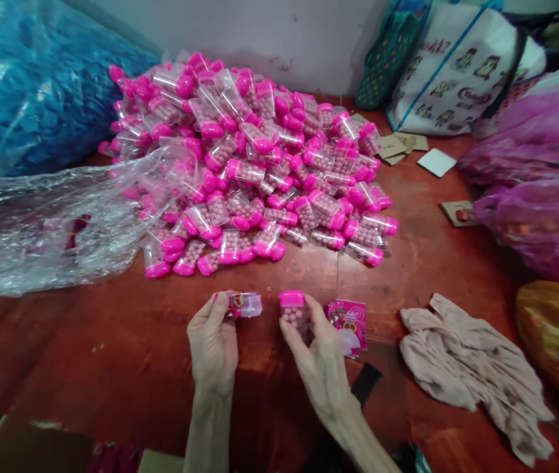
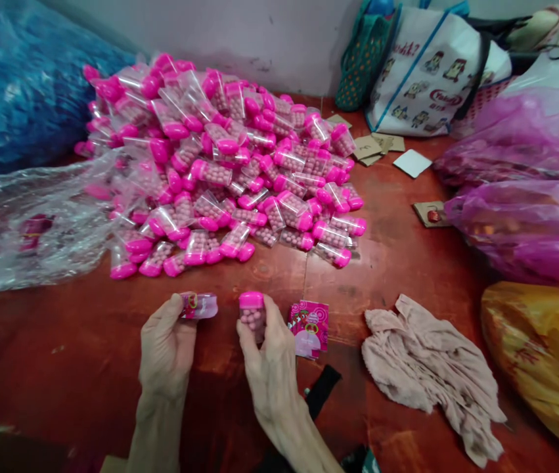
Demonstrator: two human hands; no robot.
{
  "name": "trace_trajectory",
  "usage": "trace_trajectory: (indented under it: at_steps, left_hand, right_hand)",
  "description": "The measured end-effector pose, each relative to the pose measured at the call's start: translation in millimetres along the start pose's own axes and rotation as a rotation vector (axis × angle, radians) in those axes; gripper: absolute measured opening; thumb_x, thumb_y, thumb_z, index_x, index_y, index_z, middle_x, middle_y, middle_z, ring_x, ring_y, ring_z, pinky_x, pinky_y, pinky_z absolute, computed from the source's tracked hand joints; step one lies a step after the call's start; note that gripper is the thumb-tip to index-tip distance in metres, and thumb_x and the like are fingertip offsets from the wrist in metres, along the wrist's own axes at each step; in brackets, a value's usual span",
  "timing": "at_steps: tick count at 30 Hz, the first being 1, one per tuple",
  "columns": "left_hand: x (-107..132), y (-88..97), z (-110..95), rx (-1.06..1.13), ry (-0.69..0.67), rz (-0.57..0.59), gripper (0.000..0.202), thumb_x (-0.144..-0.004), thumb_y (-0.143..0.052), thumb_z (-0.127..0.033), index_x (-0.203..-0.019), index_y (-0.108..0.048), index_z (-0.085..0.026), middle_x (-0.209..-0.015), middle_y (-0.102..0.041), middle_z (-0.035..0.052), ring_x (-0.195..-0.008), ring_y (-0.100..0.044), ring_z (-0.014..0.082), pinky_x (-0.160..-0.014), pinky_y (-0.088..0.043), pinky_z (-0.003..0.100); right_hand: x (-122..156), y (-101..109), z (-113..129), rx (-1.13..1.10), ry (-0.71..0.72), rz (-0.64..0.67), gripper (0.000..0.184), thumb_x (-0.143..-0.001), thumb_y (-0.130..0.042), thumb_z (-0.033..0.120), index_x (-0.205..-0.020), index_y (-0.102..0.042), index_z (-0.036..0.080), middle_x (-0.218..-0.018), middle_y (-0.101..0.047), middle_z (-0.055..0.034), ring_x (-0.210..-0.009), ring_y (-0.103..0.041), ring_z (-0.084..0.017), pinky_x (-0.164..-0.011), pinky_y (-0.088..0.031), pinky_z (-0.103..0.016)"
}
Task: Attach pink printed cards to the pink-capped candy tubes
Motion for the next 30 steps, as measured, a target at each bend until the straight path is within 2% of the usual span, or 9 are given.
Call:
trace_trajectory:
  at_steps: [4, 11, 15, 22, 26, 30]
  left_hand:
    - [2.6, -3.1, -1.1, -0.062, -0.044, 0.024, 0.014, -0.057, -0.075, -0.022, -0.066, -0.070, -0.014, -0.067, -0.068, 0.0006, -0.063, -0.059, 0.0104, -0.064, -0.048, 0.023]
    - [7.7, -13.4, -2.6, -0.150, -0.063, 0.157, 0.011, -0.060, -0.073, -0.024, -0.064, -0.070, -0.014, -0.067, -0.066, 0.0018, -0.063, -0.058, 0.0114, -0.063, -0.046, 0.022]
    - [11.2, -20.2, -2.1, -0.201, -0.053, 0.250, 0.012, -0.064, -0.071, -0.024, -0.068, -0.071, -0.013, -0.072, -0.066, 0.0036, -0.063, -0.056, 0.0111, -0.060, -0.044, 0.021]
    - [17.5, -27.6, 7.8, -0.182, 0.074, 0.363, 0.013, -0.068, -0.068, -0.025, -0.074, -0.072, -0.014, -0.082, -0.067, 0.0048, -0.068, -0.055, 0.0111, -0.063, -0.044, 0.019]
    - [21.0, -32.5, 7.6, -0.199, 0.083, 0.475, 0.014, -0.070, -0.066, -0.023, -0.080, -0.071, -0.014, -0.088, -0.066, 0.0059, -0.078, -0.057, 0.0141, -0.071, -0.045, 0.021]
    - [23.5, -35.9, 7.4, -0.194, 0.085, 0.534, 0.015, -0.073, -0.063, -0.023, -0.082, -0.070, -0.013, -0.091, -0.066, 0.0070, -0.079, -0.058, 0.0146, -0.071, -0.045, 0.021]
  right_hand:
    - [3.3, 2.0, 9.3, -0.234, -0.102, 0.111, 0.039, -0.080, -0.057, 0.027, -0.117, -0.049, 0.020, -0.082, -0.064, -0.0006, -0.070, -0.060, -0.014, -0.064, -0.050, -0.023]
    - [6.7, -6.6, 12.2, -0.258, -0.124, 0.267, 0.038, -0.077, -0.059, 0.020, -0.115, -0.055, 0.022, -0.078, -0.063, 0.0013, -0.064, -0.057, -0.012, -0.059, -0.048, -0.021]
    - [3.8, -2.6, 8.0, -0.287, -0.116, 0.337, 0.041, -0.079, -0.058, 0.022, -0.120, -0.054, 0.025, -0.083, -0.064, 0.0004, -0.071, -0.058, -0.015, -0.064, -0.049, -0.024]
    - [0.9, 5.4, 10.5, -0.347, -0.097, 0.454, 0.037, -0.081, -0.057, 0.030, -0.118, -0.057, 0.026, -0.090, -0.066, -0.0003, -0.087, -0.059, -0.021, -0.073, -0.050, -0.031]
    - [0.8, 8.1, 6.3, -0.320, -0.098, 0.447, 0.039, -0.079, -0.059, 0.026, -0.117, -0.056, 0.025, -0.094, -0.065, -0.0006, -0.087, -0.060, -0.018, -0.076, -0.049, -0.030]
    - [2.3, 2.3, -0.4, -0.425, -0.150, 0.482, 0.036, -0.076, -0.060, 0.019, -0.112, -0.055, 0.022, -0.091, -0.066, -0.0005, -0.079, -0.061, -0.014, -0.072, -0.048, -0.026]
Point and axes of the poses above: each hand's wrist, its own x-axis away from the middle knuckle, its own y-axis out of the back of the hand, z = x × y, the point moved 7 cm from there along -x, towards the middle knuckle
